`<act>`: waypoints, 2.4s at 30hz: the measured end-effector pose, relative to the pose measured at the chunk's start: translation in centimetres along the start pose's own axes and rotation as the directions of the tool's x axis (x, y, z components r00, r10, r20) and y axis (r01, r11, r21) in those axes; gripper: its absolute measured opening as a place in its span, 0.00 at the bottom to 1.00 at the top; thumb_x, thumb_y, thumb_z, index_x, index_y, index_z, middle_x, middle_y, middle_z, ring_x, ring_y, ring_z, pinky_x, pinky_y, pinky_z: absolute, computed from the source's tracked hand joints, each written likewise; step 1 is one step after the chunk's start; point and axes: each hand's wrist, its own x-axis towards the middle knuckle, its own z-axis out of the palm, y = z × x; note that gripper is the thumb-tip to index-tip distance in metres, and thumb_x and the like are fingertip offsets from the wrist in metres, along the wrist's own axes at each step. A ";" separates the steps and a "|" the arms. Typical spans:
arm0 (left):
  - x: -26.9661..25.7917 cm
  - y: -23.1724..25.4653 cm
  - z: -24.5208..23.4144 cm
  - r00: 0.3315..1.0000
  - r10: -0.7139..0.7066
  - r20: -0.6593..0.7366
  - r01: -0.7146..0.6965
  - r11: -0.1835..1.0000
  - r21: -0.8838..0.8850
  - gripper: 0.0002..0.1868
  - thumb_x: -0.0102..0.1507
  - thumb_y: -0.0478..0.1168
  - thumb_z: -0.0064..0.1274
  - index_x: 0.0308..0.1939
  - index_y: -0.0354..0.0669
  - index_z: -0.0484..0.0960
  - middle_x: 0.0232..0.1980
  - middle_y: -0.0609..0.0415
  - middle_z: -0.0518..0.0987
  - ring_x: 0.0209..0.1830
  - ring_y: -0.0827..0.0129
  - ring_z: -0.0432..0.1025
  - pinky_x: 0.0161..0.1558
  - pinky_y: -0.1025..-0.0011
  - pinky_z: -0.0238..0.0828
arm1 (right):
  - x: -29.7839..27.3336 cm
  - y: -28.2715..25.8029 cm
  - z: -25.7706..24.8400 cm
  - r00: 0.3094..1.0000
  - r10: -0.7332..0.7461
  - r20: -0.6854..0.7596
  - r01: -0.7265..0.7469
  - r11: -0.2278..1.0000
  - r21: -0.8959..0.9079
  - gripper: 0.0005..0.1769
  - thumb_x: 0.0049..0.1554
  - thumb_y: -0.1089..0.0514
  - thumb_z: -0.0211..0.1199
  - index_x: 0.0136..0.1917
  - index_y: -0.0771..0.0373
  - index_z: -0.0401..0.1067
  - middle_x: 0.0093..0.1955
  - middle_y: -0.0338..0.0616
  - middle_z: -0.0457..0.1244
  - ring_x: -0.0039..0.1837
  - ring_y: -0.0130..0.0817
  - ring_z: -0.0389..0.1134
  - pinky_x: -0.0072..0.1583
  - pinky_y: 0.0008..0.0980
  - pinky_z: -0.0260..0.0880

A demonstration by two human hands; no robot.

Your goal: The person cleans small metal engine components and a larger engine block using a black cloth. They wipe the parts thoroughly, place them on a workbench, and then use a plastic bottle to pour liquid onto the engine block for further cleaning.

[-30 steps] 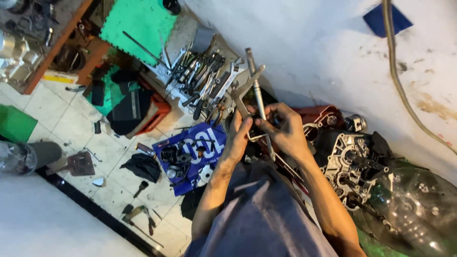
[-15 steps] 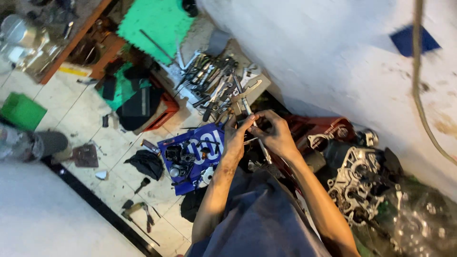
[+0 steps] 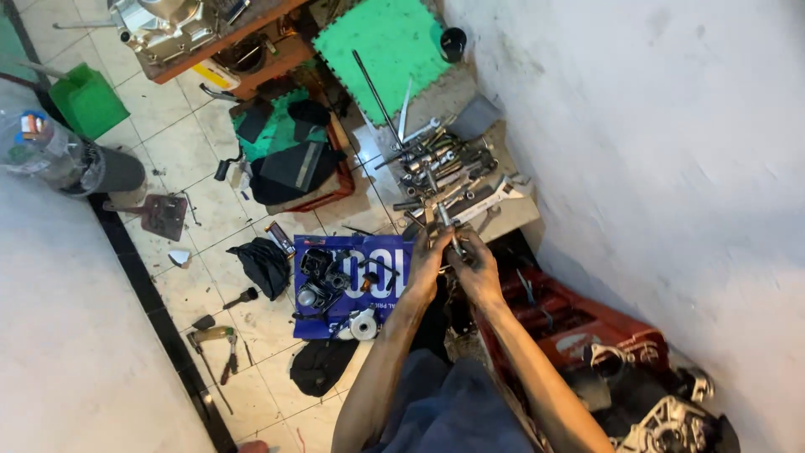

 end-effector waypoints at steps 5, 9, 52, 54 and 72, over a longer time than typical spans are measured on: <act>9.0 -0.9 -1.2 0.990 0.072 0.122 -0.073 0.997 0.006 0.28 0.62 0.46 0.64 0.61 0.37 0.75 0.54 0.46 0.78 0.51 0.63 0.73 0.45 0.67 0.71 | 7.4 3.2 1.4 0.996 0.083 0.016 -0.085 0.983 0.162 0.19 0.59 0.69 0.61 0.64 0.64 0.71 0.52 0.43 0.69 0.53 0.27 0.67 0.53 0.25 0.67; 15.5 2.2 -1.1 0.955 0.169 0.245 -0.165 0.986 -0.035 0.33 0.61 0.42 0.65 0.67 0.37 0.71 0.63 0.48 0.77 0.62 0.65 0.72 0.57 0.72 0.73 | 16.7 4.5 2.6 0.997 0.079 0.025 -0.083 0.934 0.346 0.19 0.57 0.68 0.61 0.62 0.62 0.69 0.54 0.39 0.70 0.53 0.26 0.70 0.50 0.25 0.72; 59.5 11.0 -5.1 0.819 0.560 0.124 -0.400 0.403 0.823 0.19 0.57 0.28 0.52 0.53 0.38 0.82 0.50 0.41 0.73 0.46 0.45 0.74 0.46 0.52 0.72 | 65.7 14.9 13.1 0.819 -0.570 -0.068 0.421 0.676 -0.605 0.06 0.58 0.70 0.69 0.50 0.69 0.76 0.47 0.50 0.60 0.43 0.35 0.67 0.44 0.35 0.70; 60.0 10.5 -5.1 0.795 0.592 0.136 -0.435 0.399 0.807 0.17 0.61 0.31 0.54 0.54 0.40 0.82 0.51 0.42 0.74 0.47 0.45 0.73 0.48 0.52 0.71 | 65.3 15.5 13.0 0.818 -0.568 -0.093 0.437 0.718 -0.542 0.07 0.60 0.70 0.67 0.52 0.68 0.75 0.48 0.48 0.61 0.44 0.35 0.68 0.43 0.33 0.71; 43.7 4.4 -6.7 0.677 0.736 -0.007 -0.505 0.471 0.723 0.12 0.63 0.34 0.52 0.50 0.34 0.79 0.48 0.36 0.77 0.48 0.39 0.72 0.49 0.49 0.69 | 39.6 9.8 9.5 0.913 -0.307 -0.270 0.178 0.893 -0.414 0.16 0.58 0.69 0.64 0.60 0.62 0.72 0.55 0.45 0.63 0.52 0.36 0.65 0.52 0.31 0.68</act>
